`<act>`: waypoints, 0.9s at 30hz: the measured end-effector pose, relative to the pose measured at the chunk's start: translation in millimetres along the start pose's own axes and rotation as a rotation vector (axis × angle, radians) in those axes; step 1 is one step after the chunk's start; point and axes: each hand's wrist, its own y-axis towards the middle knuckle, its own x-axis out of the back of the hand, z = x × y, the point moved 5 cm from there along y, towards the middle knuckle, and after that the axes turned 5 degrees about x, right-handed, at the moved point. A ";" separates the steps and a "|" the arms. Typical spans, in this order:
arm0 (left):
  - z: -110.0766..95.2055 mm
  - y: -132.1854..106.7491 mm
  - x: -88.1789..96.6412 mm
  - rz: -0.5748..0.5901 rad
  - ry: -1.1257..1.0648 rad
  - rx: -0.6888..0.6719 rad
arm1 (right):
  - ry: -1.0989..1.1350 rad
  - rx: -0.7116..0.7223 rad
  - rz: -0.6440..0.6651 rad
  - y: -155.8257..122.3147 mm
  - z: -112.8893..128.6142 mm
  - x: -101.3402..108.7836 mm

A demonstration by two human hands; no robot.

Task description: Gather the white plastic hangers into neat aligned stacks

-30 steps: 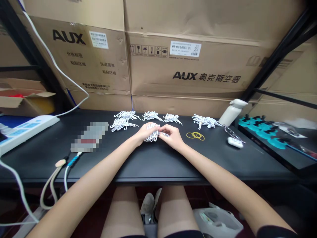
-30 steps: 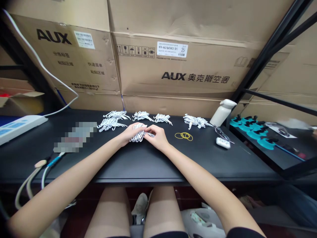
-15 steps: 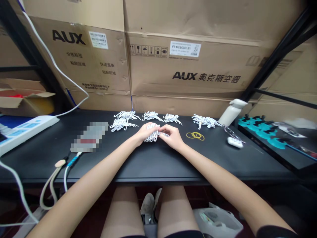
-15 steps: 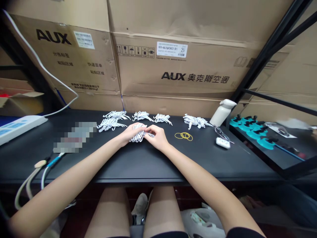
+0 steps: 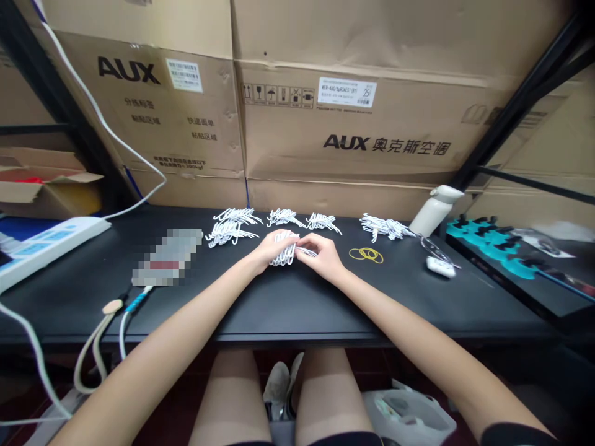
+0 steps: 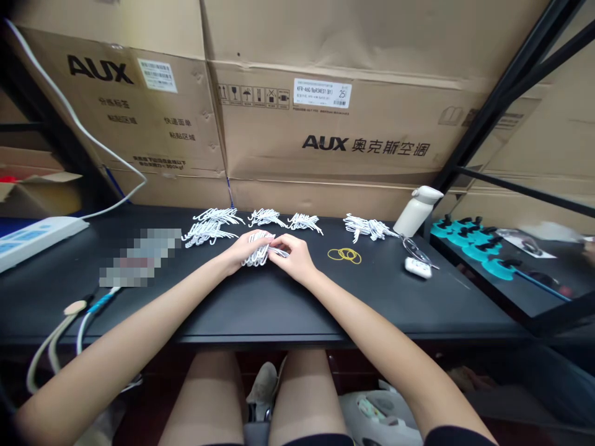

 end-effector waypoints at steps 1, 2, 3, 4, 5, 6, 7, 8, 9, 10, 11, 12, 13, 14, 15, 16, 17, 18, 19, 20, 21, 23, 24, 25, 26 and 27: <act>0.4 0.8 0.3 0.001 -0.002 -0.001 | 0.003 -0.001 0.000 0.0 0.4 -0.2; 0.8 1.5 0.6 0.004 -0.007 -0.001 | 0.003 -0.002 0.001 0.0 0.8 -0.4; 1.2 2.2 0.7 0.008 -0.014 0.000 | 0.001 -0.003 0.002 -0.1 1.1 -0.7; 1.6 2.7 0.8 0.012 -0.022 0.001 | -0.003 -0.001 0.005 -0.1 1.4 -1.0; 2.0 3.1 0.8 0.016 -0.029 0.003 | -0.008 0.002 0.006 -0.1 1.8 -1.2; 2.5 3.4 0.7 0.024 -0.033 0.008 | -0.013 0.006 0.005 -0.1 2.1 -1.3; 3.1 3.6 0.5 0.031 -0.035 0.013 | -0.018 0.009 0.001 -0.1 2.3 -1.2; 3.5 3.7 0.4 0.034 -0.037 0.015 | -0.023 0.012 -0.001 -0.2 2.3 -1.1; 3.6 3.7 0.5 0.034 -0.040 0.014 | -0.027 0.014 -0.003 -0.2 2.1 -0.9; 3.6 3.7 0.8 0.030 -0.043 0.012 | -0.030 0.016 -0.004 -0.2 1.8 -0.7; 3.5 3.6 1.1 0.025 -0.046 0.010 | -0.032 0.019 -0.005 -0.2 1.5 -0.5; 3.4 3.5 1.3 0.021 -0.050 0.010 | -0.034 0.025 -0.007 -0.1 1.2 -0.2; 3.5 3.3 1.5 0.017 -0.054 0.014 | -0.040 0.032 -0.009 0.0 1.1 0.2; 3.6 3.2 1.4 0.019 -0.059 0.020 | -0.049 0.038 -0.014 0.1 0.9 0.7; 3.7 3.0 1.2 0.023 -0.065 0.028 | -0.060 0.043 -0.021 0.2 0.8 1.2; 3.8 2.9 1.0 0.027 -0.072 0.032 | -0.071 0.047 -0.027 0.3 0.6 1.7; 3.7 2.7 0.6 0.034 -0.078 0.033 | -0.080 0.051 -0.032 0.3 0.6 2.0; 3.5 2.7 0.5 0.038 -0.082 0.031 | -0.084 0.054 -0.037 0.3 0.5 2.3; 3.3 2.8 0.3 0.040 -0.083 0.027 | -0.083 0.056 -0.039 0.2 0.4 2.3; 3.3 2.9 0.3 0.043 -0.081 0.024 | -0.077 0.056 -0.039 0.1 0.2 2.2; 3.5 3.2 0.2 0.044 -0.077 0.023 | -0.068 0.054 -0.037 0.0 0.1 2.0; 4.3 3.8 0.0 0.048 -0.072 0.025 | -0.048 0.042 -0.030 -0.4 -0.4 1.5; 4.7 4.2 0.1 0.047 -0.072 0.027 | -0.040 0.036 -0.027 -0.6 -0.4 1.3; 5.0 4.4 0.2 0.045 -0.073 0.029 | -0.033 0.031 -0.026 -0.7 -0.3 1.2; 5.2 4.6 0.4 0.040 -0.074 0.029 | -0.026 0.025 -0.025 -0.8 -0.1 1.2; 5.1 4.6 0.6 0.034 -0.074 0.028 | -0.019 0.020 -0.024 -0.9 0.1 1.1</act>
